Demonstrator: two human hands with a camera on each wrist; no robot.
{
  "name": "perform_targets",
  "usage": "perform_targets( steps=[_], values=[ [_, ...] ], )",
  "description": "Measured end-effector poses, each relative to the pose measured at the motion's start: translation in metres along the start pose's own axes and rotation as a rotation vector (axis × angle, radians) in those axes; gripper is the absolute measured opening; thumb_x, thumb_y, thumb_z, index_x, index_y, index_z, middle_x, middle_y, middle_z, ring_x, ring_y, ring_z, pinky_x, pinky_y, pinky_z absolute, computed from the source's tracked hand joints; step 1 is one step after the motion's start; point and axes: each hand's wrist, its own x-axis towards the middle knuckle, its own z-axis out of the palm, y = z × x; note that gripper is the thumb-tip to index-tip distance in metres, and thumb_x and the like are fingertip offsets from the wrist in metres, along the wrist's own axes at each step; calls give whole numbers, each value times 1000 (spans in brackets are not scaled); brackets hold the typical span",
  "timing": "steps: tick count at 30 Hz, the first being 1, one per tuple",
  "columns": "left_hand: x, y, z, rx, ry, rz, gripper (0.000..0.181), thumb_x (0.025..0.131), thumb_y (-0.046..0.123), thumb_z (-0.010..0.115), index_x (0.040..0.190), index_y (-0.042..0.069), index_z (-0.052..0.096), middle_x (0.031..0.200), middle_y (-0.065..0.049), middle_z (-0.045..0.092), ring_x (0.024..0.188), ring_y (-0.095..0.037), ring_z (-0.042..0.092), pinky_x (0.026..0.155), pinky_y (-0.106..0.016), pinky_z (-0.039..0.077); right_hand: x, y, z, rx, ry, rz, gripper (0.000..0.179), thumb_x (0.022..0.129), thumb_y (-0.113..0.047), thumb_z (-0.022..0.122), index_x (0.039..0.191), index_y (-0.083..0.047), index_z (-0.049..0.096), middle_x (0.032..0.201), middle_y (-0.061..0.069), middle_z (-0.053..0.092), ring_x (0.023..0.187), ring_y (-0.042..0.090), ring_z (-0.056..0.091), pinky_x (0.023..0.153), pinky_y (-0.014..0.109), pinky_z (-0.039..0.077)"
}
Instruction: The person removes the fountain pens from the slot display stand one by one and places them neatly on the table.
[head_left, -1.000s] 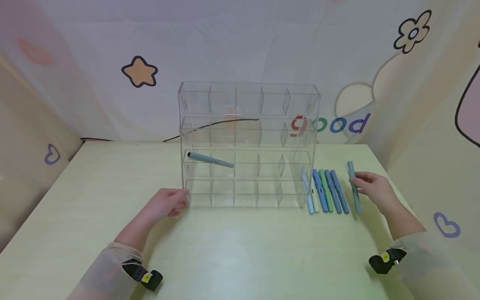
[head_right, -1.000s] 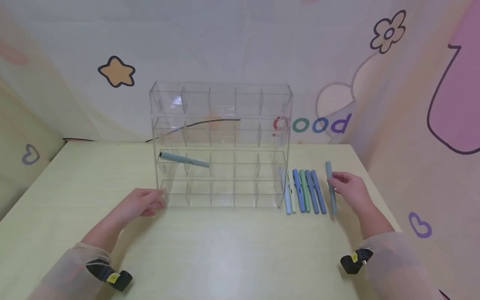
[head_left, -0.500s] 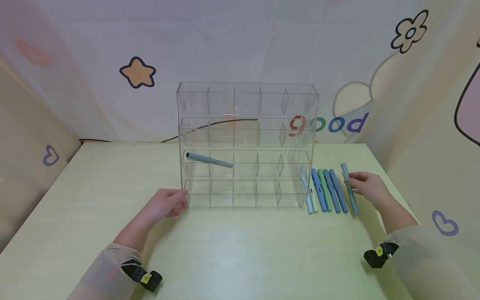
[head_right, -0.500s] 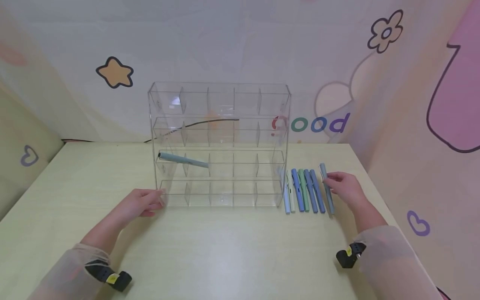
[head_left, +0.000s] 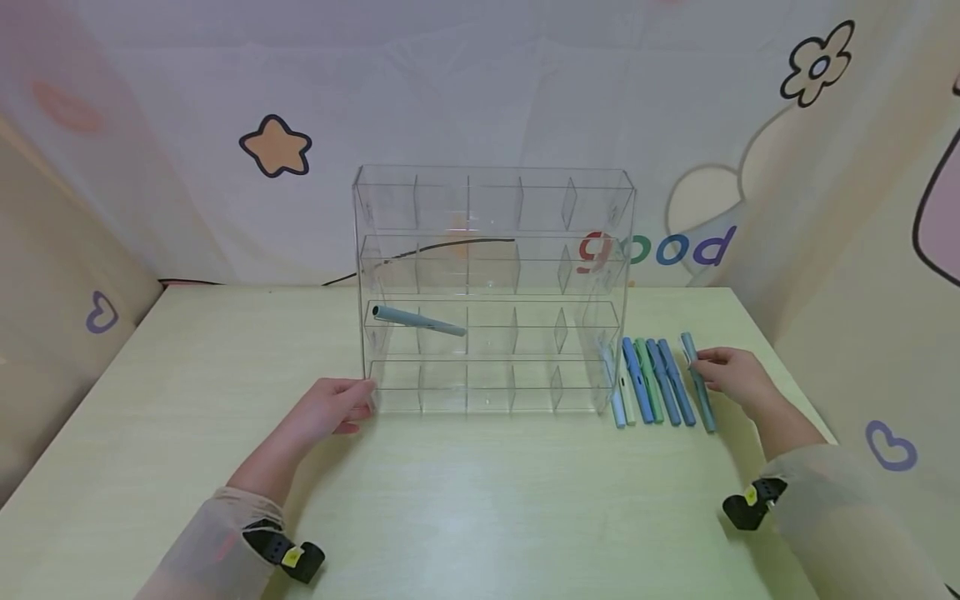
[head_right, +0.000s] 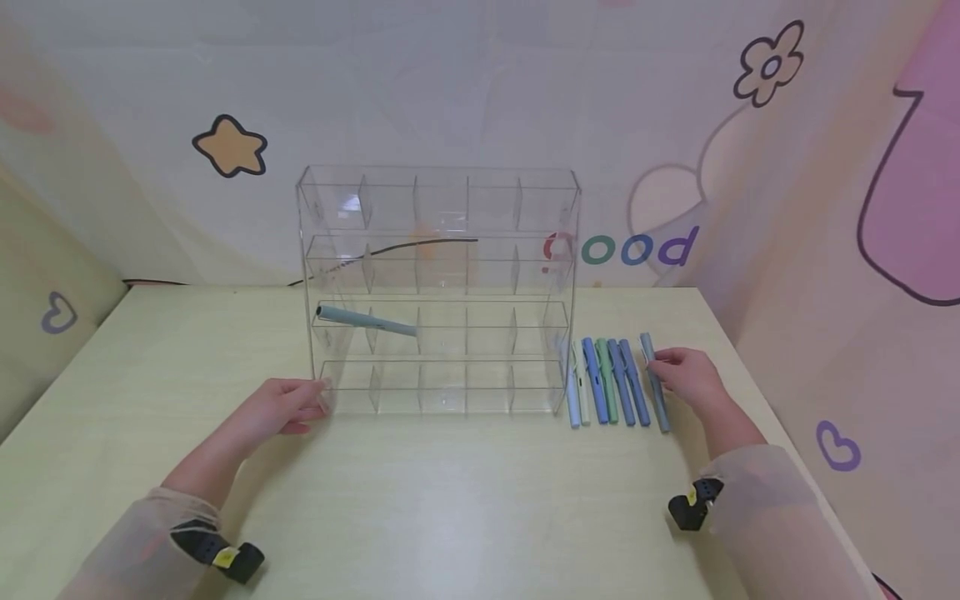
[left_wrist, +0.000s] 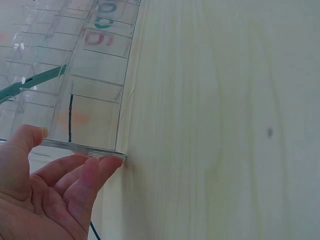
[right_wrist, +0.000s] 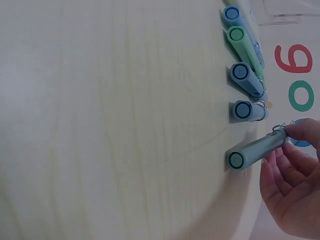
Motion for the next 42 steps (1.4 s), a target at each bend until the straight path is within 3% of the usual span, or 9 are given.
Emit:
perform_targets(
  steps=[8,13,25,42],
  values=[
    [-1,1,-1,2,-4,10,53,98,33,46,128,-9,49,125,-26,54,111,-33,57,80,-35,53,9,7,2,-4,-1,16,52,97,-24,47,128,17,40,125,34,45,102,32,55,80,29,52],
    [0,1,0,5,-3,9,52,98,32,45,129,-9,49,124,-26,54,111,-33,57,80,-34,53,14,11,4,-26,6,15,48,97,-20,48,125,18,42,121,35,48,97,31,57,80,33,52],
    [-1,1,-1,1,-3,2,52,98,33,46,128,-9,50,124,-26,55,110,-33,57,80,-35,52,17,8,11,-57,27,70,46,97,-18,45,126,17,42,123,34,46,106,39,51,88,43,48],
    [1,0,-1,-1,-4,-1,52,98,33,45,128,-9,50,123,-26,55,110,-33,57,80,-34,53,19,4,13,-77,2,64,48,98,-18,42,128,19,38,125,36,42,112,44,47,89,46,46]
  ],
)
